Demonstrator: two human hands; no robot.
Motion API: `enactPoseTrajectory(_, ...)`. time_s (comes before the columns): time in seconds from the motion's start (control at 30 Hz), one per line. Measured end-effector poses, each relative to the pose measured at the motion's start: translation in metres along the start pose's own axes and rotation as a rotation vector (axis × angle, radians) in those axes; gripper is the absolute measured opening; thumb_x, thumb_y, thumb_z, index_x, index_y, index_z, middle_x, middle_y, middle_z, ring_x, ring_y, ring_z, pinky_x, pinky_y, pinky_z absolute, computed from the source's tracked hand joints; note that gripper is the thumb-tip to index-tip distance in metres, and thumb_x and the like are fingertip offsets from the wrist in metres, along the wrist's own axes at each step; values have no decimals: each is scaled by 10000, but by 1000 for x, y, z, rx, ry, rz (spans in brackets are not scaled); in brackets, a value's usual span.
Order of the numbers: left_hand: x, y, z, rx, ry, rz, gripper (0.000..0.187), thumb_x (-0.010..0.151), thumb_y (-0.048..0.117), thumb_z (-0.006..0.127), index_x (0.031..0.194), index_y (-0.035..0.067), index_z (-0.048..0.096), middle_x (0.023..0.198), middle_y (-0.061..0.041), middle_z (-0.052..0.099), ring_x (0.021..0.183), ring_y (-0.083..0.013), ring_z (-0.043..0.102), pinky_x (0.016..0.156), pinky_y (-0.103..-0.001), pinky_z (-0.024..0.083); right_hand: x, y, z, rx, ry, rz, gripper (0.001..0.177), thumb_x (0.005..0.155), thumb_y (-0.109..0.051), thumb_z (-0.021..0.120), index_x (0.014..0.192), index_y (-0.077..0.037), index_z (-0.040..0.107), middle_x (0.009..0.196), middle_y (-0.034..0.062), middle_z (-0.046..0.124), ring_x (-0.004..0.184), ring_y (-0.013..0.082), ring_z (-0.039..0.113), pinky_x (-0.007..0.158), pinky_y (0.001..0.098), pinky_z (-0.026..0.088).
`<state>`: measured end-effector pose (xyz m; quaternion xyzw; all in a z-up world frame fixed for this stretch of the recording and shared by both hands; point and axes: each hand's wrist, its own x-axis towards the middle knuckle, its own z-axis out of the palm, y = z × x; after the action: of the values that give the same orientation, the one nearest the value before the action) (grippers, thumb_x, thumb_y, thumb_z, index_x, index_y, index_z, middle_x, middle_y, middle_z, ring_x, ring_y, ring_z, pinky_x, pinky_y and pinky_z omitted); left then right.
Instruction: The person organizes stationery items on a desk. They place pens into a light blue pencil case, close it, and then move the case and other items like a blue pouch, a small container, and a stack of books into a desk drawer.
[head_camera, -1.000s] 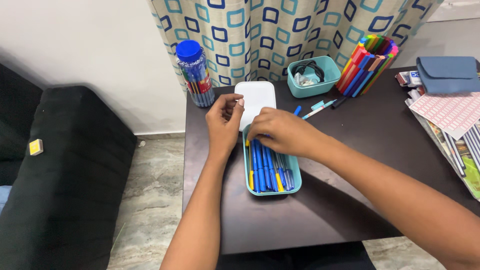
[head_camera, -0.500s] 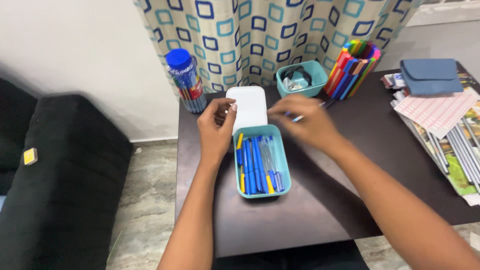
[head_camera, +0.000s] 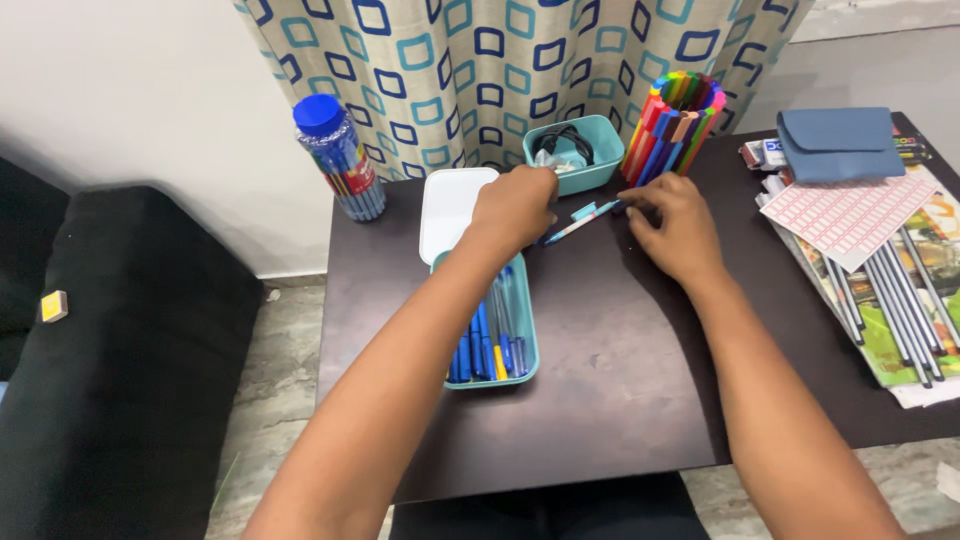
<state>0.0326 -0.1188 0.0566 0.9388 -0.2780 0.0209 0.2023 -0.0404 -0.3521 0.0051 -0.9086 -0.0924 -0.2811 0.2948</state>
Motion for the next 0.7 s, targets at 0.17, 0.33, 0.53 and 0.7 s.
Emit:
enactPoseTrajectory(0.17,15,2,15,102,-101,-78,355,728,197,847,1034,93,700,1105,-145,714,1049,-352,691,838,-465,564,1,5,-3,-108,-127,79,260,844,-119,751,1101,-130,786,955,56,630,1019,268,603,879,405,512)
enactPoseTrajectory(0.33,13,-2,18,74,-107,-113,308,766,178,816,1037,86,704,1123,-153,718,1050,-366,695,855,-475,564,4,-1,-11,-133,-161,98,275,799,-215,825,1062,-146,790,914,70,621,1009,273,609,864,414,513)
enactPoseTrajectory(0.53,11,3,7,32,-132,-156,316,712,210,839,970,68,723,1066,-159,729,1010,-357,712,855,-450,572,3,-4,-10,-91,-101,82,293,761,-252,878,992,-102,777,1029,98,642,1049,296,610,880,423,509)
enactPoseTrajectory(0.7,-4,-9,-22,-224,25,12,275,719,212,827,910,30,752,903,-165,757,878,-302,749,809,-384,588,1,4,-8,-43,-84,120,211,801,-152,832,983,-61,777,999,111,697,876,260,685,804,387,554)
